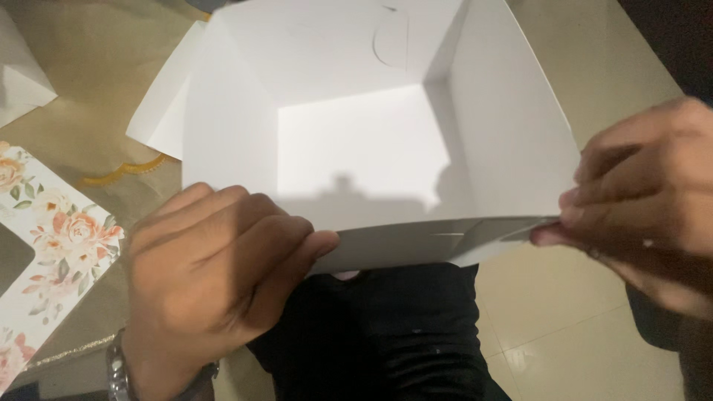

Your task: The person assembles a white cardboard box by folding its flaps and tucking them into slots to form a cube. They then place a floral-patterned lid with a clear window onto the assembled base. The person handles the finished box and places it on the floor next to other similar boxes.

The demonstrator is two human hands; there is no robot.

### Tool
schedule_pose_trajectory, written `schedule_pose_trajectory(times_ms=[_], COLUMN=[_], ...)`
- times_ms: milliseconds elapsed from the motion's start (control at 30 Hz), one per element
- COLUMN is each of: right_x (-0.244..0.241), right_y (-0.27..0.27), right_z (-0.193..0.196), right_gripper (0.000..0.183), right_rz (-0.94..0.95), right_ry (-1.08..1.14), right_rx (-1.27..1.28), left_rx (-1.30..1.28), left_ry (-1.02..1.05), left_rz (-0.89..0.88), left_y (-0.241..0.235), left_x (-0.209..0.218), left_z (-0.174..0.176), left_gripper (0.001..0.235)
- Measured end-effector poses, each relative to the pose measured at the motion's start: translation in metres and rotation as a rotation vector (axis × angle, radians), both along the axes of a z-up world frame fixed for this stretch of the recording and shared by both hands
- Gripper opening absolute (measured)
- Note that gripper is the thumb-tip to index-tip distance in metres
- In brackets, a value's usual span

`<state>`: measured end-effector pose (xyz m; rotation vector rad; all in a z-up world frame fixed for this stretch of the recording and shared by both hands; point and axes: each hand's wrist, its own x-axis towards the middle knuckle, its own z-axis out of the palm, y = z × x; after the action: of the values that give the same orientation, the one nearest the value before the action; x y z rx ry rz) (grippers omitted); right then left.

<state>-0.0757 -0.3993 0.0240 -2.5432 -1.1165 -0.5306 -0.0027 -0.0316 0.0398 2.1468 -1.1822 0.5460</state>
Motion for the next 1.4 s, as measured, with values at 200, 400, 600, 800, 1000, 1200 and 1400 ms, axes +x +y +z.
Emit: schedule_pose_trajectory(times_ms=[200,400,600,800,1000,1200,1400], right_x=[-0.006,-0.023,-0.031,-0.021,-0.024,-0.020,-0.019], right_y=[0.031,0.058,0.081,0.083,0.085,0.091,0.100], right_z=[-0.005,-0.016,-0.045,-0.076,-0.107,-0.116,-0.096], right_gripper=[0.032,0.035,0.026,0.026,0.025,0.027,0.029], right_rz=[0.007,-0.105,-0.121,-0.127,-0.126,-0.173,-0.248], right_ry=[-0.110,0.055,0.247,0.027,-0.168,-0.155,-0.139], right_rx=[0.000,0.006,0.049,0.195,0.148,0.259,0.181], left_rx=[0.061,0.069,0.098,0.289,0.336,0.313,0.359], left_ry=[-0.050,-0.098,-0.004,-0.174,-0.020,0.065,0.065], left_rz=[0.119,0.062,0.092,0.163,0.135,0.136,0.185], left_y=[0.004,0.004,0.011,-0.002,-0.026,-0.026,-0.029], left_x=[-0.013,-0.025,-0.028,-0.035,-0.044,-0.037,-0.036], left_z=[-0.010,-0.028,-0.049,-0.059,-0.068,-0.069,-0.067], left_gripper=[0.024,0.025,0.019,0.034,0.019,0.020,0.020])
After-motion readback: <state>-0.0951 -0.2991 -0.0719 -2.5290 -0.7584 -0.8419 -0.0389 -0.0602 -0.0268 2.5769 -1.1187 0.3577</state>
